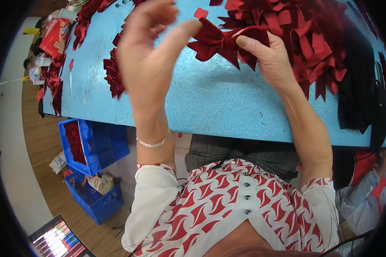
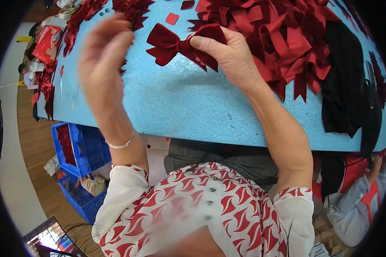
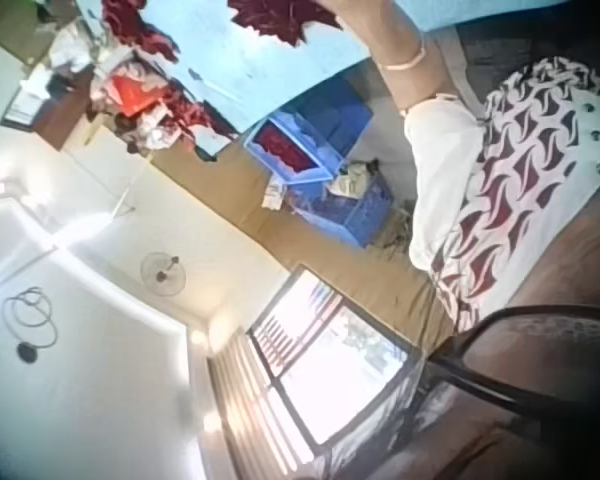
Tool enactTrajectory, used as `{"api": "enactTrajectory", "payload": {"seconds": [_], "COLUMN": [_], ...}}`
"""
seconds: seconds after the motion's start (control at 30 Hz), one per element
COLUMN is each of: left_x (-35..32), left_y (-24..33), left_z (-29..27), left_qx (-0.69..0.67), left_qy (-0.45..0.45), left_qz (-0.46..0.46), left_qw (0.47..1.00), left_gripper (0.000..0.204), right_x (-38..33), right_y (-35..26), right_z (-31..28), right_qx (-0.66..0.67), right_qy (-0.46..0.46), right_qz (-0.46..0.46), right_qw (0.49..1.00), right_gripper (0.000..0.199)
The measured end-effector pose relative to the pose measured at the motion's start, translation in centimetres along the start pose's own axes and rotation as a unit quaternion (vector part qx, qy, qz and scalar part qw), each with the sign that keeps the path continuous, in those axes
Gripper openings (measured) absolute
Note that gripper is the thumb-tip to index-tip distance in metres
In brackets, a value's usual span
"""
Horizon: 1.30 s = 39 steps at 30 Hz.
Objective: The person folds ribbon strips into bows by hand, places the completed bows in a row on the table, and takes more ribbons from the pile to fold.
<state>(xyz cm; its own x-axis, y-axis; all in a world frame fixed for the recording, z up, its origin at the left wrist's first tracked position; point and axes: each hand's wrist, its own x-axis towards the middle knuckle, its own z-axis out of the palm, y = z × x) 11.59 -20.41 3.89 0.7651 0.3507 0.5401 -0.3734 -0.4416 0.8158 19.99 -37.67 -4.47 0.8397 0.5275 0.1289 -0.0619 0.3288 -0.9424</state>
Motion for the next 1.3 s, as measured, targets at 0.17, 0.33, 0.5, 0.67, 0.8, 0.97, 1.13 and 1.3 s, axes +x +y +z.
{"api": "enactTrajectory", "payload": {"seconds": [0.17, 0.33, 0.5, 0.67, 0.8, 0.97, 1.13, 1.3], "left_x": [0.0, 0.3, -0.2, -0.9, -1.1, -1.6, -2.1, -2.3], "left_y": [-3.7, -5.2, -6.5, -6.7, -6.9, -7.7, -7.3, -7.3], "left_z": [2.1, 2.9, 3.2, 4.6, 4.7, 5.0, 5.9, 6.0], "left_qx": [-0.075, -0.206, -0.278, -0.439, -0.418, -0.424, -0.458, -0.496], "left_qy": [-0.157, -0.149, -0.133, -0.049, -0.089, -0.11, -0.09, -0.091], "left_qz": [-0.255, -0.337, -0.318, -0.375, -0.439, -0.44, -0.45, -0.44], "left_qw": [0.951, 0.906, 0.897, 0.815, 0.79, 0.784, 0.761, 0.743], "left_gripper": [0.029, 0.033, 0.032, 0.024, 0.016, 0.01, 0.009, 0.008], "right_x": [0.0, 0.5, 0.7, 0.7, 0.8, 0.8, 0.5, 0.8], "right_y": [-0.7, -0.5, -0.4, -0.1, 0.2, 0.4, 0.3, 0.3], "right_z": [-0.1, -1.0, -0.7, -1.1, -0.9, -0.9, -0.9, -1.0], "right_qx": [0.045, 0.061, 0.042, 0.046, 0.043, 0.008, 0.061, 0.138], "right_qy": [0.015, 0.003, 0.006, 0.036, 0.062, 0.073, 0.097, 0.093], "right_qz": [0.033, 0.047, 0.056, 0.043, -0.009, -0.069, -0.022, 0.0], "right_qw": [0.998, 0.997, 0.998, 0.997, 0.997, 0.995, 0.993, 0.986], "right_gripper": [0.018, 0.018, 0.017, 0.016, 0.015, 0.014, 0.015, 0.015]}}
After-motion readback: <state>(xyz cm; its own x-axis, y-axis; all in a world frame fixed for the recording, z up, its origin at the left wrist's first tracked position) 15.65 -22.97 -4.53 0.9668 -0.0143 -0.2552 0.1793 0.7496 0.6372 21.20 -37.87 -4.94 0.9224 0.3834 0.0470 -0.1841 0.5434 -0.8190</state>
